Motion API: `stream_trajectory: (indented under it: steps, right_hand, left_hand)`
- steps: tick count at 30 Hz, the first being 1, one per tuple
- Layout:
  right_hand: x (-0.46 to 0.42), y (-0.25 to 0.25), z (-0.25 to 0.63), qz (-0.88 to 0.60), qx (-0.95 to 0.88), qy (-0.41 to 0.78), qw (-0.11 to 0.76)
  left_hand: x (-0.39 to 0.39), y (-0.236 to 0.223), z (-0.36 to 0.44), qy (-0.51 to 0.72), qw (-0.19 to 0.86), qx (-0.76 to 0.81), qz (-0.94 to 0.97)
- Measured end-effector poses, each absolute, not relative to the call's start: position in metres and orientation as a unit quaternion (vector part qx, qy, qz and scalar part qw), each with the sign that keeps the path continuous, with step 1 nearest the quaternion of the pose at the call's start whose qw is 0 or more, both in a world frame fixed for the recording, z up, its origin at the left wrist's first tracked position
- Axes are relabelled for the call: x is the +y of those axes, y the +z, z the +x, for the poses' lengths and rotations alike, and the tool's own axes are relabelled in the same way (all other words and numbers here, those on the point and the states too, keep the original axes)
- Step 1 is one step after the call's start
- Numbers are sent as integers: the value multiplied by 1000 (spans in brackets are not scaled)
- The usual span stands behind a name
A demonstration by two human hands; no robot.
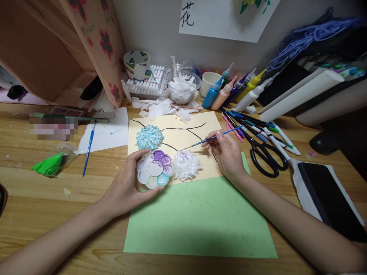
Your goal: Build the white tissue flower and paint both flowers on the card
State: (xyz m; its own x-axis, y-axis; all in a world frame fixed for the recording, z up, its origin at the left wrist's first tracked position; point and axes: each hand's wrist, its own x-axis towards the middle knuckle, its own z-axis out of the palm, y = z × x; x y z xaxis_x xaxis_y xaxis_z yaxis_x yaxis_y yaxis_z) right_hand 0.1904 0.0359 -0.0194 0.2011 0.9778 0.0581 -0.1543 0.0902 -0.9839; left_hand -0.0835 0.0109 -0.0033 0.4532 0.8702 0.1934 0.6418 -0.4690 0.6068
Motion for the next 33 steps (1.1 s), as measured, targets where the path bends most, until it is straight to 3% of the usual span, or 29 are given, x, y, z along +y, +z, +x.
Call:
stream_trajectory:
  steps: [17,24,33]
  right_hand:
    - [38,-25,194,-474,-434,458,614]
    - [26,-19,188,-450,-486,385,643]
    - [6,-15,180,-347,-719,303,521]
  left_hand:
    - [11,-4,-84,243,229,460,823]
    - [12,-4,-82,246,226,459,823]
    - [11,-4,-82,249,247,460,816]
